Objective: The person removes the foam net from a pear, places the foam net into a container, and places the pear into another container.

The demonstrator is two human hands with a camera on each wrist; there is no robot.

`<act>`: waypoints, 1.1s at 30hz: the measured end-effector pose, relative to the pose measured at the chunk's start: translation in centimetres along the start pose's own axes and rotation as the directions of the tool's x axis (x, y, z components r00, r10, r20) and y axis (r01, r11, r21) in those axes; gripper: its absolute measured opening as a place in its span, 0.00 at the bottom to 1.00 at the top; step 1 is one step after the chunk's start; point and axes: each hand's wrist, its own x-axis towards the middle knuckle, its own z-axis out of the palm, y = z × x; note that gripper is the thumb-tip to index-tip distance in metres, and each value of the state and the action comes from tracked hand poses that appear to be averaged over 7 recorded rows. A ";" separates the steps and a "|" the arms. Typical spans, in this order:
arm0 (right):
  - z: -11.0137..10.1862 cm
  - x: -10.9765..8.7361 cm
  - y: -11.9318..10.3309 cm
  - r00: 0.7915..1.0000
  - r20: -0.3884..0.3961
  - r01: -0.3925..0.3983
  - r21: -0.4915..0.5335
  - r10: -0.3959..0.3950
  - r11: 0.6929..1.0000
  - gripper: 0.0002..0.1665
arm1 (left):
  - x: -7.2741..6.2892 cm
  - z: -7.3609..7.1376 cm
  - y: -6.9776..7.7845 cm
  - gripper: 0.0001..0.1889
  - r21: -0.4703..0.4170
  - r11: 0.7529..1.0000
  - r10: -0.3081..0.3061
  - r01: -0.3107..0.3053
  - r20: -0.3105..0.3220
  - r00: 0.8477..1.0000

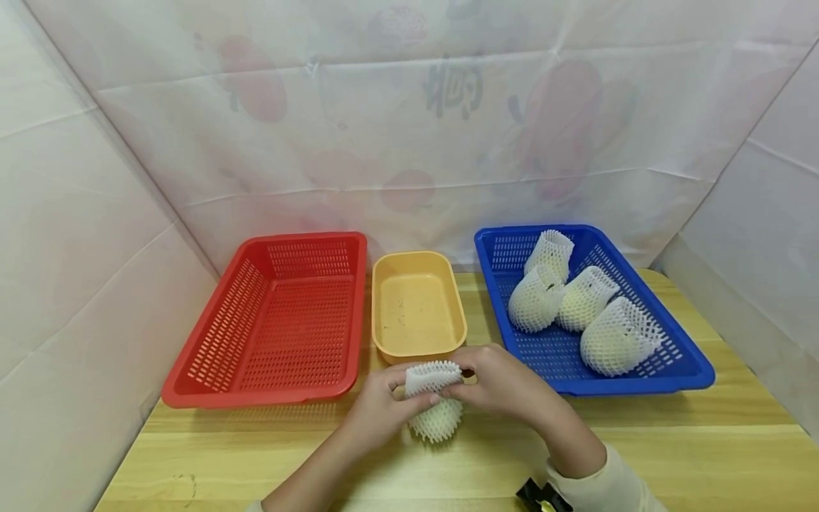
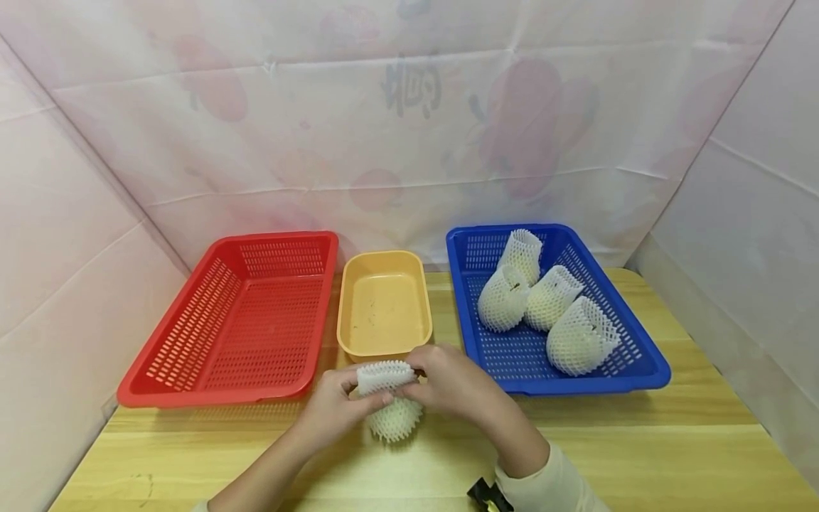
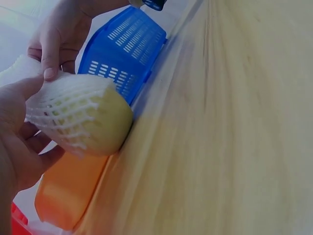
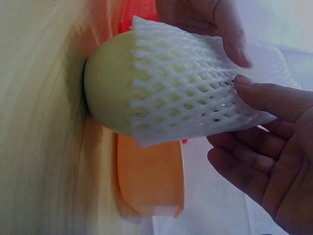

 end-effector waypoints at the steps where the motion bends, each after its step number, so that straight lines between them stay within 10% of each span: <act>1: -0.1 0.0 0.0 1.000 0.001 -0.006 0.000 0.006 1.000 0.07 | 0.0 0.0 0.0 0.18 -0.005 1.000 -0.017 0.017 0.013 1.000; 33: 0.6 0.2 -0.2 0.990 0.035 -0.138 0.040 0.136 0.990 0.14 | 0.1 -0.1 -0.3 0.15 0.099 0.993 -0.050 0.056 -0.059 0.997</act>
